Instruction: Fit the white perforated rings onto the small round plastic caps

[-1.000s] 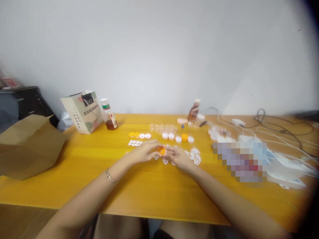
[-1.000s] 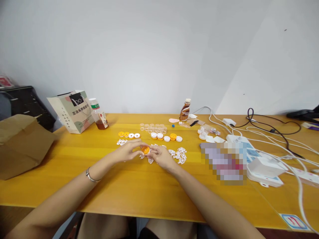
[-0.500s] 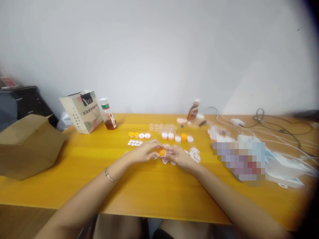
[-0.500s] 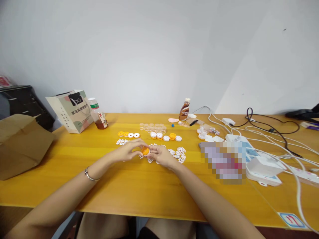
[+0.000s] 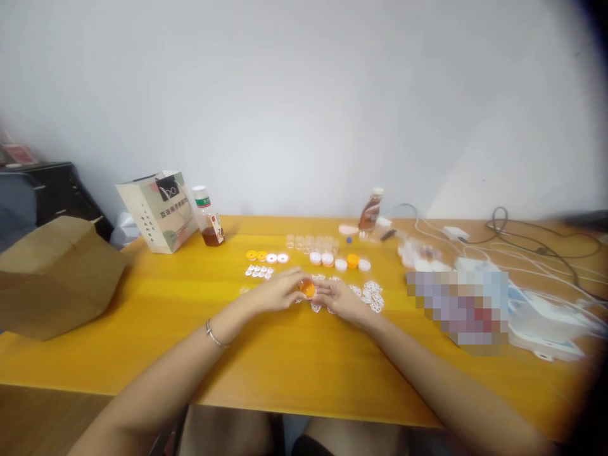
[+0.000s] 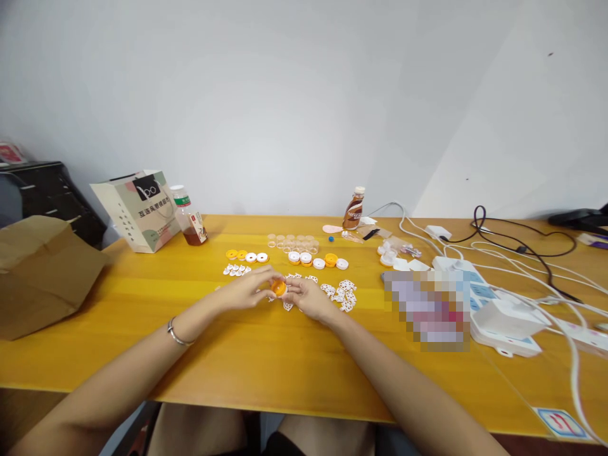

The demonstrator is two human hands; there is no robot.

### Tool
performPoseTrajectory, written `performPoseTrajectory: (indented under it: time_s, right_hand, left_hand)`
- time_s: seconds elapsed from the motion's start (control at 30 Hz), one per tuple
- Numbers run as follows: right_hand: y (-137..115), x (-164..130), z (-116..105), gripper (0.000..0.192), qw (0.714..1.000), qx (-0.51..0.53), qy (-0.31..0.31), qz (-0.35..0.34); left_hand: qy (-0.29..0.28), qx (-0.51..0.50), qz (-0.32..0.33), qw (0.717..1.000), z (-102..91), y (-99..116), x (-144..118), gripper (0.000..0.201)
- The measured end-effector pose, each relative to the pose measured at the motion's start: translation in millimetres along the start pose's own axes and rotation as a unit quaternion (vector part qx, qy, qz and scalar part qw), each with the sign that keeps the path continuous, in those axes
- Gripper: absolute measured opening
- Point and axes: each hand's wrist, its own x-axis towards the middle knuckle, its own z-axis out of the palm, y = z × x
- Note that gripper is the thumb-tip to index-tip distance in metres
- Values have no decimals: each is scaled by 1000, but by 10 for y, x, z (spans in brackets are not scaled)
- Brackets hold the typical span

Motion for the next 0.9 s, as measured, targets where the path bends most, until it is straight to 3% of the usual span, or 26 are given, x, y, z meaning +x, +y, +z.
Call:
performPoseTrajectory:
  time_s: [0.27,0.7,0.83,0.9]
  right_hand:
    - [-9,-2,6,40,996,84,-16,1]
    - [72,23,-5,45,997,65,-37,-7]
    - [102,41,-4,45,997,74,-11,-3]
    - [128,58,-3,46,996,84,8,0]
  left_hand:
    - [16,-62,-12,998,-46,-33,-2,27]
    - [60,-135,-153,977,14,-111,32,31]
    - [73,-160,-145,974,-102,-138,27,32]
    - [43,-165,-131,977,-200,-136,-1,32]
